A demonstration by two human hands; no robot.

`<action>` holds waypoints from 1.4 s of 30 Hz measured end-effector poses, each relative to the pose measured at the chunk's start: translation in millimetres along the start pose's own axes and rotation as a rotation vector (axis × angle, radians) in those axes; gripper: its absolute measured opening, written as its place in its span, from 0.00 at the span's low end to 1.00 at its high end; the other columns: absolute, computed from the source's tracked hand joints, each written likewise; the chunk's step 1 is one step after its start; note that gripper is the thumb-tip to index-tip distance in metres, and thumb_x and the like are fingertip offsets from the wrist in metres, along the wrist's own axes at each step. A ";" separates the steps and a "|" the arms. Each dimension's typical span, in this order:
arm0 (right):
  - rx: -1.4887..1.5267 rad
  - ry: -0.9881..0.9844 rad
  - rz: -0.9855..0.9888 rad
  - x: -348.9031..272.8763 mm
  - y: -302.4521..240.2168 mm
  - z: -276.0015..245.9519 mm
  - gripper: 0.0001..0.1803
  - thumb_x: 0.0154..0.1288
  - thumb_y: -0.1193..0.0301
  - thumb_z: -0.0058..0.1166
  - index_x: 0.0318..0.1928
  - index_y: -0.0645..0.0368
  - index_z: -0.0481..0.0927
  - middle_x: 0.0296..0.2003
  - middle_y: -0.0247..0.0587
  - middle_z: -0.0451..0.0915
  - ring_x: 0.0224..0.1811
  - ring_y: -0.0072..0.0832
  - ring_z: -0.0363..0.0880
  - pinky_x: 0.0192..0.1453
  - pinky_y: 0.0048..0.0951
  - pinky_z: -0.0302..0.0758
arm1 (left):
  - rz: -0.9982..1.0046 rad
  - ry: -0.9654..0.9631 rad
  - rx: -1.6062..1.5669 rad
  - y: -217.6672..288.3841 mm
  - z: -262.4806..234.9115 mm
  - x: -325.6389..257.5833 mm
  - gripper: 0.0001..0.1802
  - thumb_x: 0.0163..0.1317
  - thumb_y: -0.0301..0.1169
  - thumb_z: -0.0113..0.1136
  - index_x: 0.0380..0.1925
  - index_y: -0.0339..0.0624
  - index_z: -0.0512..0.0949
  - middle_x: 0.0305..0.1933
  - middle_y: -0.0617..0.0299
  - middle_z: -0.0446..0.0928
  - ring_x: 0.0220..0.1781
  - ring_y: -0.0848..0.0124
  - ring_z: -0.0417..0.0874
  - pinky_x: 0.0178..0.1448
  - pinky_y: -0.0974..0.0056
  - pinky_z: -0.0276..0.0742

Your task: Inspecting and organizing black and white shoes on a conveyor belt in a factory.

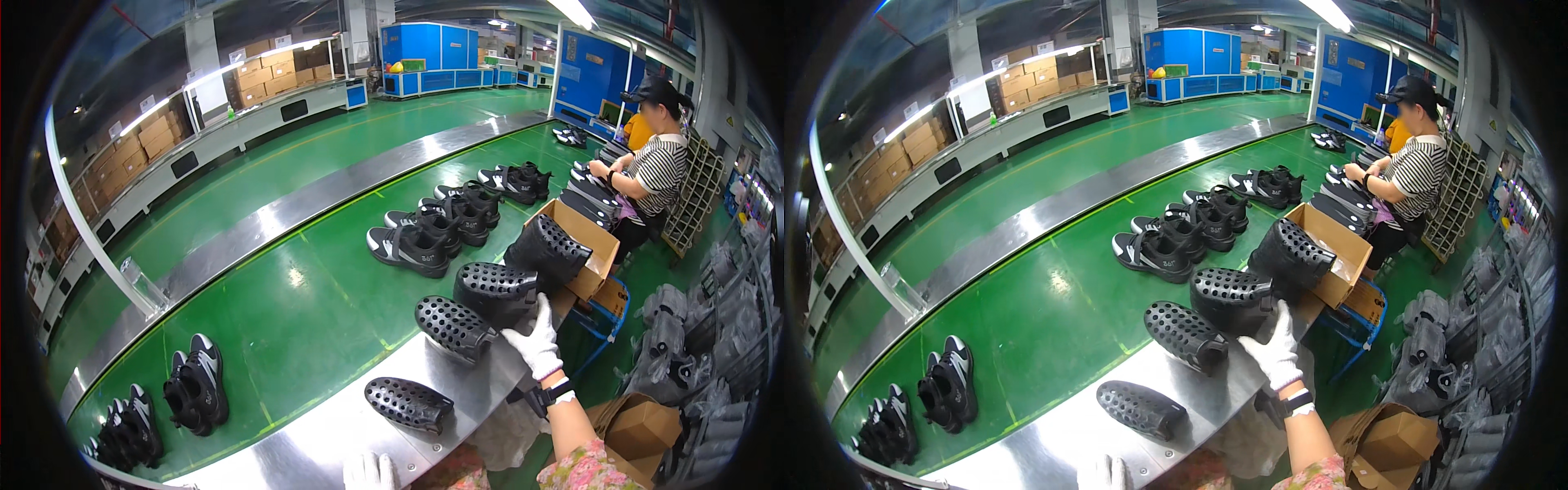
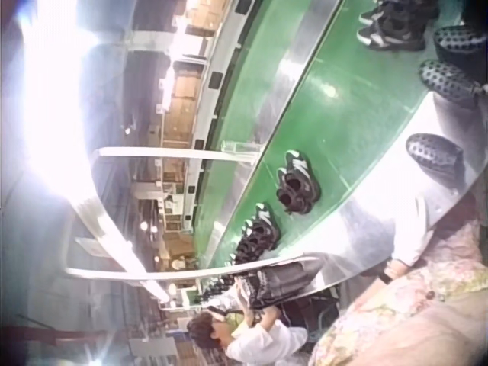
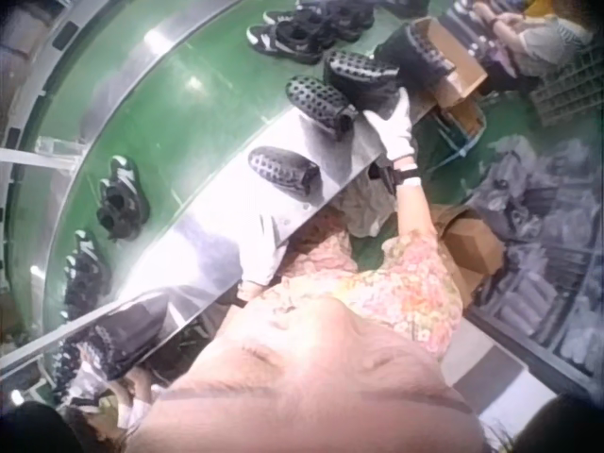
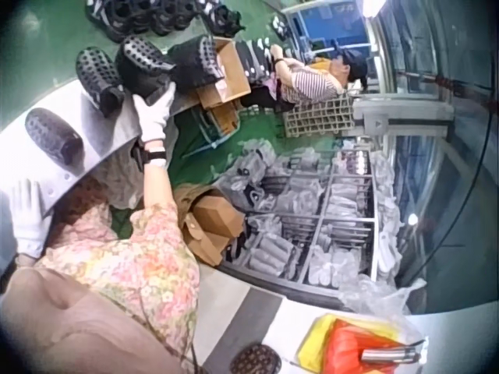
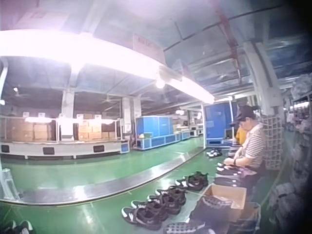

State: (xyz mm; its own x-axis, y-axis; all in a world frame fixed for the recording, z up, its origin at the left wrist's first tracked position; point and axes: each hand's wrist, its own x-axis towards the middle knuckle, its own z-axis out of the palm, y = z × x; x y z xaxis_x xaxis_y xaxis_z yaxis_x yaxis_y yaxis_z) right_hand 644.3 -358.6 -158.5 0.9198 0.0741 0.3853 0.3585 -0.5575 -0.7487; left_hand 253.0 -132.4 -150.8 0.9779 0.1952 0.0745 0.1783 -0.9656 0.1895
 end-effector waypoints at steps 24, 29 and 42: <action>0.155 0.200 0.138 37.4 12.9 6.0 0.62 0.33 0.65 0.86 0.72 0.54 0.63 0.61 0.47 0.78 0.63 0.39 0.77 0.69 0.39 0.74 | -0.002 -0.009 -0.068 3.8 -2.4 6.4 0.42 0.61 0.43 0.65 0.69 0.29 0.64 0.69 0.29 0.66 0.69 0.31 0.67 0.72 0.34 0.62; 0.166 0.235 0.120 44.2 24.7 -2.3 0.61 0.38 0.67 0.84 0.73 0.58 0.61 0.65 0.50 0.73 0.67 0.41 0.73 0.72 0.38 0.70 | 0.020 0.032 -0.075 3.2 -0.5 5.1 0.41 0.61 0.42 0.64 0.69 0.29 0.64 0.68 0.29 0.66 0.69 0.31 0.67 0.72 0.34 0.62; 0.057 0.248 0.041 47.3 19.3 -3.2 0.61 0.42 0.63 0.83 0.74 0.63 0.59 0.70 0.55 0.66 0.73 0.46 0.65 0.77 0.40 0.63 | -0.008 0.001 -0.069 8.1 1.9 5.2 0.41 0.61 0.43 0.65 0.69 0.30 0.64 0.67 0.29 0.68 0.68 0.31 0.68 0.71 0.34 0.63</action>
State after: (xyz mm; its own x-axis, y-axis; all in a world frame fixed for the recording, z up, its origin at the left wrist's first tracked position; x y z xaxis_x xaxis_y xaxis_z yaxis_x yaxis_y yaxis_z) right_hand 694.2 -368.6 -153.0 0.8690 -0.1570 0.4692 0.3363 -0.5082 -0.7929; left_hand 259.7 -139.6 -150.7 0.9764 0.2031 0.0737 0.1782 -0.9498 0.2570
